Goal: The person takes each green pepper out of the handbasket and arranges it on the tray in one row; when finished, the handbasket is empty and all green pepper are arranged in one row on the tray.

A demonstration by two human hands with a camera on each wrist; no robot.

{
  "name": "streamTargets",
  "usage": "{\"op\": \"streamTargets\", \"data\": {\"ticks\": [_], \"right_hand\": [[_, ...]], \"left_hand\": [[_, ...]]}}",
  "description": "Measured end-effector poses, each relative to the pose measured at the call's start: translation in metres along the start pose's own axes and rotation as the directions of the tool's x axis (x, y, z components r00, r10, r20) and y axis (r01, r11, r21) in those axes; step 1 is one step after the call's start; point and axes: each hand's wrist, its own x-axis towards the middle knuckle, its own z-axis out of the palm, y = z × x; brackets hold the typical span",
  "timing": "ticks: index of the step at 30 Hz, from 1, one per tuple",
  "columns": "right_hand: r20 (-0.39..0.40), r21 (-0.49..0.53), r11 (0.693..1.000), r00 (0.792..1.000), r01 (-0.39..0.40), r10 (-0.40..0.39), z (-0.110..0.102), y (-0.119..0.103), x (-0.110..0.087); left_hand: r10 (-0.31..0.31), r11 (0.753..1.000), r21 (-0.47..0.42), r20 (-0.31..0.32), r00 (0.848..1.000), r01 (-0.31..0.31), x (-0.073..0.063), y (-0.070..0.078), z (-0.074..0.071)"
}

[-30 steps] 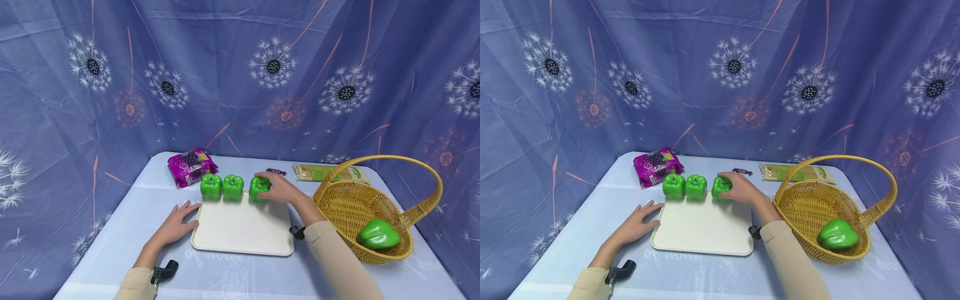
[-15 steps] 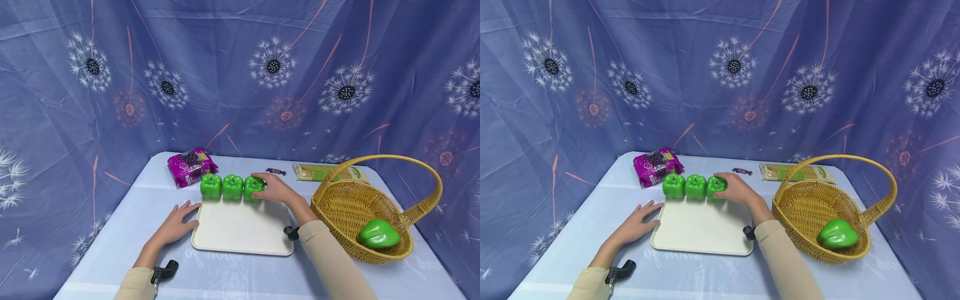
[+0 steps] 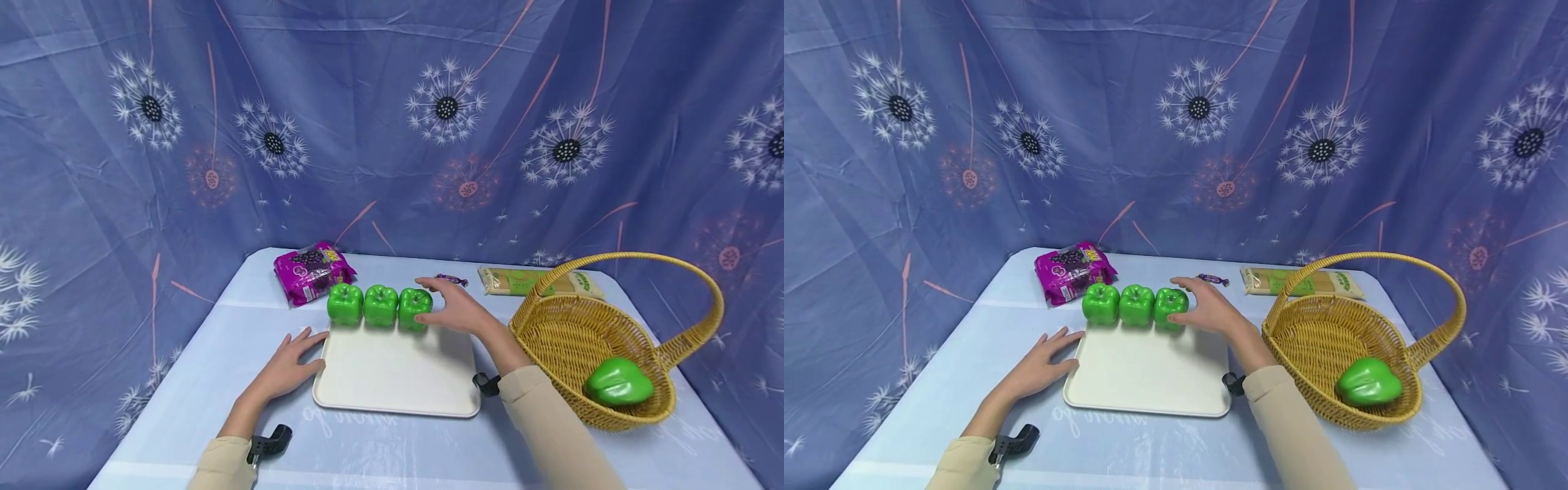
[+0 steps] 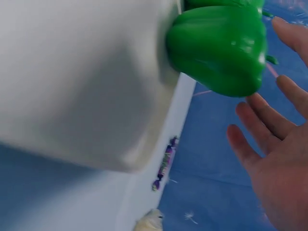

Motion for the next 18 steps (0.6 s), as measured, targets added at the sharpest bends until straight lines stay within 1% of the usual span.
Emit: {"op": "streamTargets", "data": {"ticks": [5, 8, 12, 18], "right_hand": [[-0.028, -0.069, 0.997, 0.999, 0.018, -0.020, -0.016, -0.007, -0.013], [-0.050, -0.094, 0.994, 0.997, 0.058, -0.063, -0.023, -0.011, -0.021], [-0.069, -0.105, 0.988, 0.991, 0.111, -0.119, -0.030, -0.014, -0.033], [-0.093, -0.113, 0.982, 0.982, 0.152, -0.163, -0.040, -0.019, -0.053]], "left_hand": [[0.011, 1.000, -0.002, -0.004, 1.000, -0.011, 0.001, 0.000, 0.000], [0.018, 1.000, -0.004, -0.007, 1.000, -0.018, 0.000, 0.001, -0.001], [0.017, 1.000, -0.004, -0.006, 1.000, -0.017, -0.001, 0.001, -0.001], [0.009, 1.000, -0.002, -0.004, 1.000, -0.009, -0.001, 0.002, -0.001]]}}
